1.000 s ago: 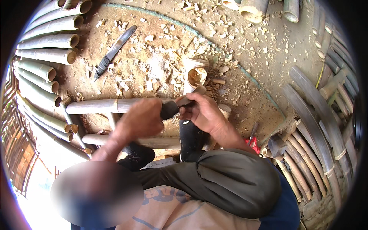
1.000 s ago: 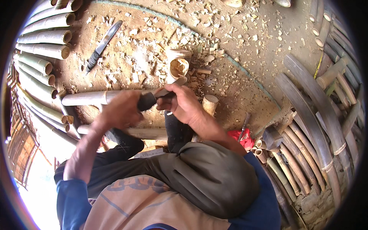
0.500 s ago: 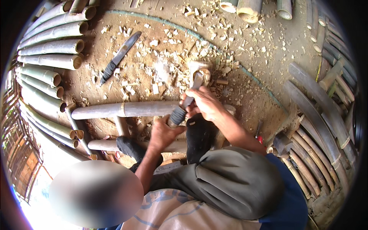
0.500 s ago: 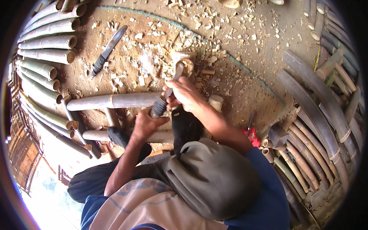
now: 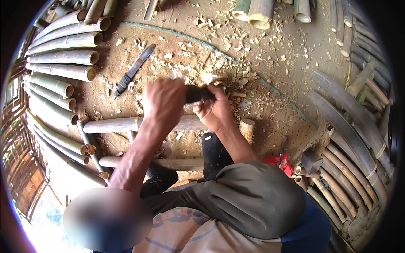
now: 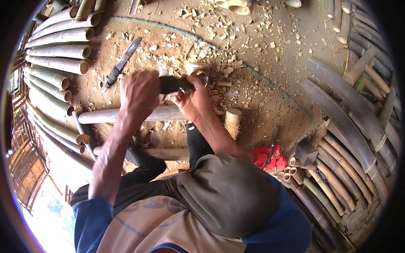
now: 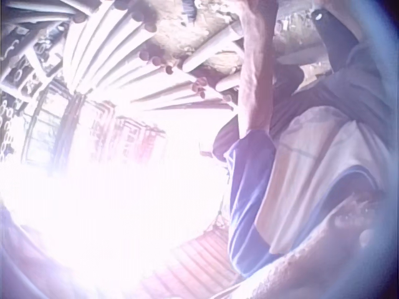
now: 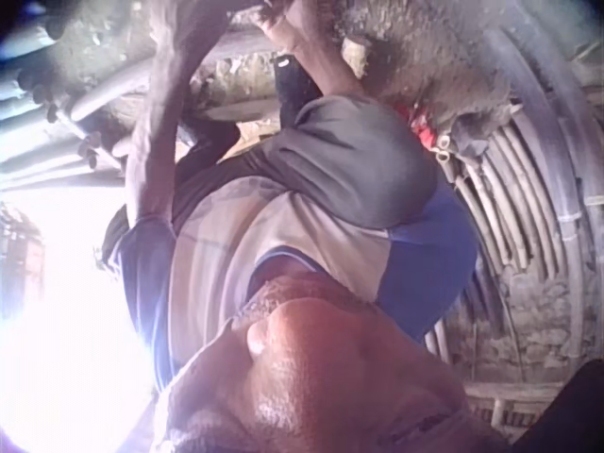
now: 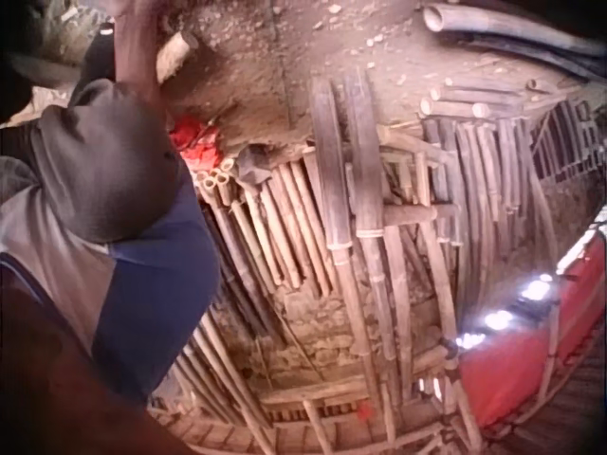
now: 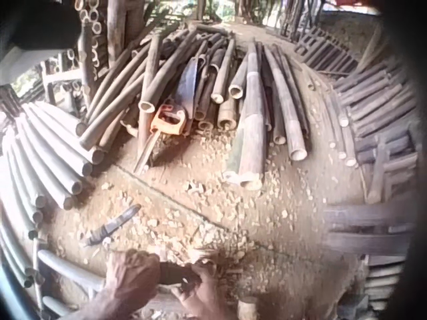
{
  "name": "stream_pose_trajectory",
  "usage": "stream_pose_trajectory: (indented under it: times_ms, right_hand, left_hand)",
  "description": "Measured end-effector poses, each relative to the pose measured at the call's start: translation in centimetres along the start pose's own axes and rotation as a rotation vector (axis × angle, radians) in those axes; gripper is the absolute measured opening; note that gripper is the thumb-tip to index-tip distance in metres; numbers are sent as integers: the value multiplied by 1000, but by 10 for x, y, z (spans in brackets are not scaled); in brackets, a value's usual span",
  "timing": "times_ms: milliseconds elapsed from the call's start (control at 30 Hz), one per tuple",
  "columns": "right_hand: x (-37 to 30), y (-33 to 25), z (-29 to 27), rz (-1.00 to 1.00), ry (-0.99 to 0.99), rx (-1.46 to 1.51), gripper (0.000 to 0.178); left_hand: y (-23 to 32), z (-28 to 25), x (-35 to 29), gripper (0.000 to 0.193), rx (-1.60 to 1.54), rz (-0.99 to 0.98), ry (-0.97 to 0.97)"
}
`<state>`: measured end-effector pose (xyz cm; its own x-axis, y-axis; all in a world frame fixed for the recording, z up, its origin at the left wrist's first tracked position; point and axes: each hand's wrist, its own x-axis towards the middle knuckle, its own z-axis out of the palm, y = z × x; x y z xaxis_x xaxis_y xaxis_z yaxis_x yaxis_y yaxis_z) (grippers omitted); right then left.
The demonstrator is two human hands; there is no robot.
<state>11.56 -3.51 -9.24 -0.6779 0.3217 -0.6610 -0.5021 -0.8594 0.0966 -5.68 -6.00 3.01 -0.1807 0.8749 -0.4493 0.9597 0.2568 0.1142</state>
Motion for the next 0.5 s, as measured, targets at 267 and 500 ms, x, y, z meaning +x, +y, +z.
stream_pose_trajectory:
  times_ms: [267, 500]
  right_hand:
    - [-4, -5, 43, 31, 193, -526, 16]
    - [-17, -17, 23, -8, -89, 197, 21]
  left_hand:
    - [-23, 11, -30, 32, -578, -501, -352]
    - [58, -58, 25, 8, 138, 44, -15]
